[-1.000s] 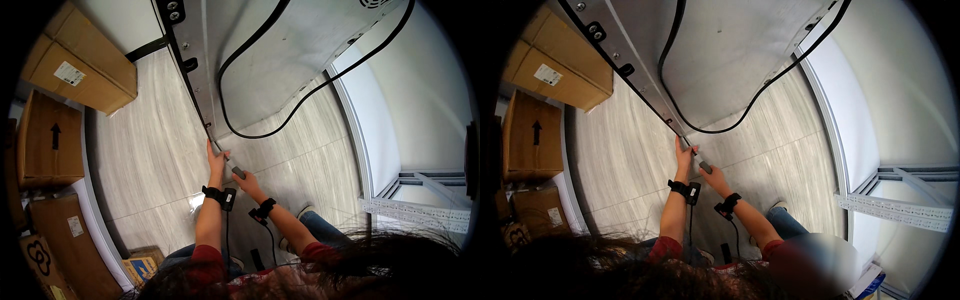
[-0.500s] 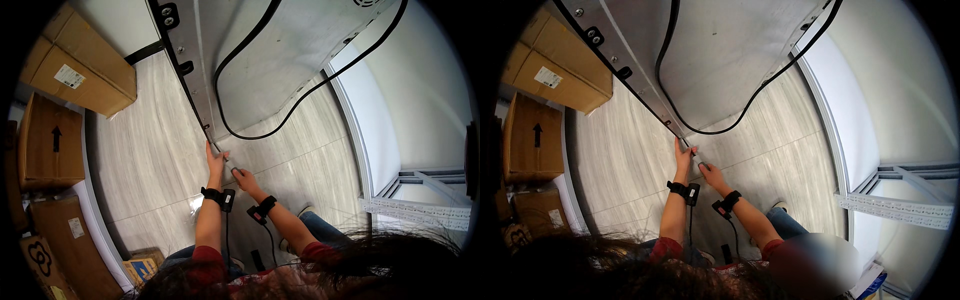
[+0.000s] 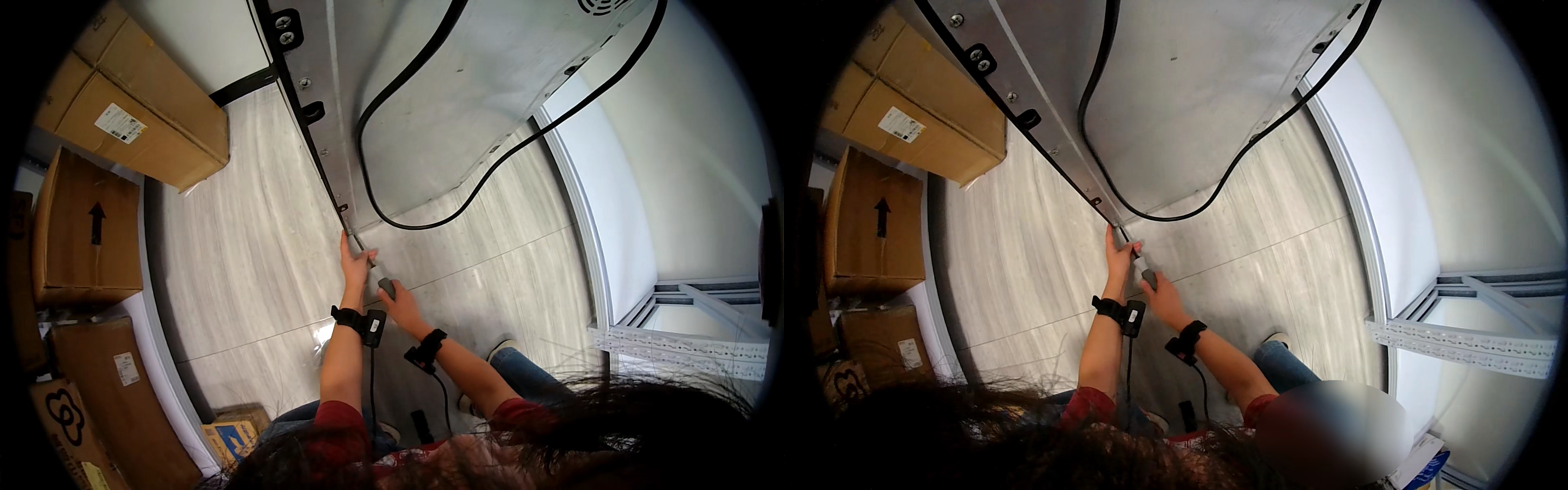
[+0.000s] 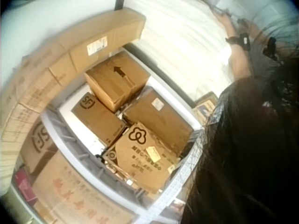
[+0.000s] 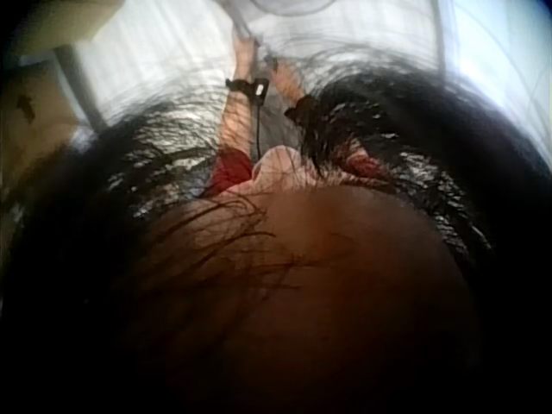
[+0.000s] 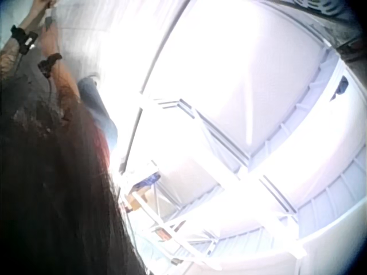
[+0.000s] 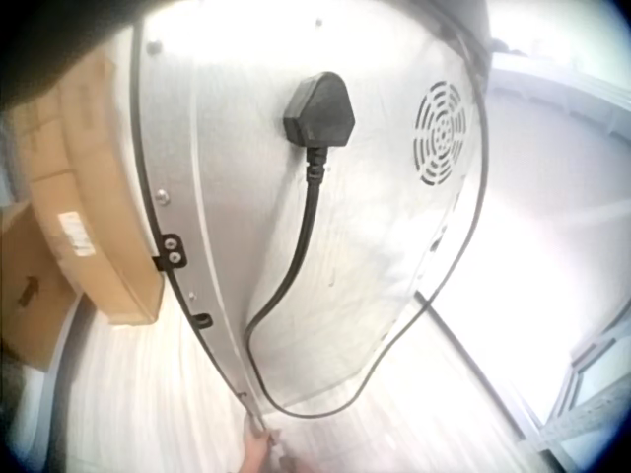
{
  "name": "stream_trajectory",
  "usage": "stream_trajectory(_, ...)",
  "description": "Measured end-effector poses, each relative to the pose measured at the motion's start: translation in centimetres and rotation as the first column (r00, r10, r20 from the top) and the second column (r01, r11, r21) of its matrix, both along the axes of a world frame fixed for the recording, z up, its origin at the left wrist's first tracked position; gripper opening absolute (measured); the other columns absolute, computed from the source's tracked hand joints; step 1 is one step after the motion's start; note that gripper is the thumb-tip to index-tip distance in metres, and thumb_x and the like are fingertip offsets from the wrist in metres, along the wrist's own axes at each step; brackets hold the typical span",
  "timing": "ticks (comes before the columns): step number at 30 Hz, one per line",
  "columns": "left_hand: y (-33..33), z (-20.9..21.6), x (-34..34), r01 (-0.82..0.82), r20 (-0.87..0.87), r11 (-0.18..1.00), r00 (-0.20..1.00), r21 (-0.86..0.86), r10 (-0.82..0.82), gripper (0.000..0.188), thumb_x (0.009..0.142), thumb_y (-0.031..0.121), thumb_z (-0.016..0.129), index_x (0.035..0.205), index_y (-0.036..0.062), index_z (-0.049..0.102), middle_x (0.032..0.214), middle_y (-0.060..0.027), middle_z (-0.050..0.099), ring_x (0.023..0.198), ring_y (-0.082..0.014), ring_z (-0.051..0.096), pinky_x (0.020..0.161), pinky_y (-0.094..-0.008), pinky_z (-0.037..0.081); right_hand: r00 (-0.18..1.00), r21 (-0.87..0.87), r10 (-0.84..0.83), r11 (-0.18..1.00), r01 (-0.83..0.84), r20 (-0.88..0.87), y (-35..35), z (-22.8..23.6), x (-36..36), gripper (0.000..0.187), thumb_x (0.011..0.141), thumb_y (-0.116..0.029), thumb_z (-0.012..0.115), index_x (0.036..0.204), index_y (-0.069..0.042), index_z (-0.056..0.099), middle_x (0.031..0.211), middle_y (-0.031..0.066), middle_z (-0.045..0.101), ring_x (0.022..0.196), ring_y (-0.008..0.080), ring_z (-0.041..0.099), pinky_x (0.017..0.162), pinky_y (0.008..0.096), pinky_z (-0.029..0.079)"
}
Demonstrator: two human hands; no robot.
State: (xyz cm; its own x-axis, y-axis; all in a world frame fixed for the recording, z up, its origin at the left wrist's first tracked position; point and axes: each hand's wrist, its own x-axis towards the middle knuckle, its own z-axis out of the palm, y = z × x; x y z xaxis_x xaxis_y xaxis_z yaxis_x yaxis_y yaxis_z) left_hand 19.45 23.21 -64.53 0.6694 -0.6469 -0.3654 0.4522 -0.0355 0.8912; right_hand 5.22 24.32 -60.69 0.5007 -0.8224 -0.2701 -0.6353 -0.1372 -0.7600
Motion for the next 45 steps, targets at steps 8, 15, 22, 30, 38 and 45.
stream_trajectory(8,-0.1,0.4,-0.5,-0.013,-0.032,1.0,0.999,-0.014,0.012,0.07,0.078,-0.012,0.039,0.135,0.0169,0.012,0.091,-0.0149,0.054,0.067,-0.0203,0.061,0.061,-0.0277,0.049,0.965,0.731,-0.242,0.676,0.095,0.099,-2.0,0.0,-0.3,0.043,0.078,-0.039,0.057,0.093,0.001,0.051,0.057,0.0081,0.05,0.054,0.0173,0.051,0.052,0.0313,0.043)
stream_trajectory(15,0.0,-0.7,0.3,-0.046,-0.034,0.995,0.999,-0.091,0.043,0.071,0.076,-0.014,0.039,0.135,0.0165,0.013,0.095,-0.0161,0.052,0.066,-0.0206,0.061,0.059,-0.0278,0.05,0.983,-0.275,0.115,0.949,-0.152,-0.146,0.9,0.6,-0.3,0.04,0.079,-0.035,0.055,0.101,-0.003,0.045,0.085,0.019,0.054,0.073,0.0323,0.056,0.055,0.0388,0.045)
stream_trajectory(22,0.2,-0.4,0.1,-0.029,0.025,0.999,0.999,0.022,0.029,0.071,0.075,-0.012,0.042,0.135,0.0158,0.015,0.09,-0.0156,0.055,0.065,-0.0199,0.061,0.058,-0.0274,0.049,0.996,-0.067,-0.04,0.997,0.035,-0.08,1.3,-0.2,1.2,0.04,0.079,-0.039,0.054,0.093,-0.002,0.047,0.066,0.0169,0.055,0.064,0.0356,0.056,0.054,0.0407,0.042)
stream_trajectory(30,0.3,-0.1,0.0,0.014,-0.044,0.999,0.999,-0.039,-0.015,0.073,0.074,-0.013,0.04,0.135,0.0164,0.012,0.085,-0.0155,0.057,0.068,-0.0203,0.061,0.063,-0.0283,0.049,0.969,0.701,-0.234,0.704,0.112,0.08,-1.9,-1.8,0.4,0.05,0.079,-0.05,0.051,0.091,-0.001,0.049,0.054,0.0062,0.048,0.044,0.0152,0.047,0.04,0.0282,0.036)
stream_trajectory(38,-0.2,-0.3,-0.1,0.004,-0.032,0.998,0.999,-0.057,-0.006,0.074,0.075,-0.014,0.039,0.135,0.0159,0.009,0.095,-0.019,0.053,0.07,-0.0218,0.061,0.065,-0.0288,0.05,0.992,0.247,-0.072,0.968,0.044,0.105,-0.9,-0.1,-0.2,0.045,0.078,-0.042,0.056,0.094,-0.001,0.047,0.064,0.0108,0.051,0.051,0.0225,0.053,0.044,0.032,0.042)
stream_trajectory(45,-0.1,0.1,-0.2,-0.037,-0.052,0.997,0.998,-0.061,0.034,0.073,0.074,-0.015,0.039,0.135,0.0149,0.01,0.088,-0.0177,0.056,0.07,-0.0222,0.061,0.066,-0.0295,0.05,0.975,-0.228,0.027,0.97,-0.079,-0.222,0.6,1.0,0.6,0.041,0.079,-0.036,0.055,0.092,0.001,0.043,0.073,0.0183,0.056,0.067,0.0375,0.054,0.056,0.0422,0.044)
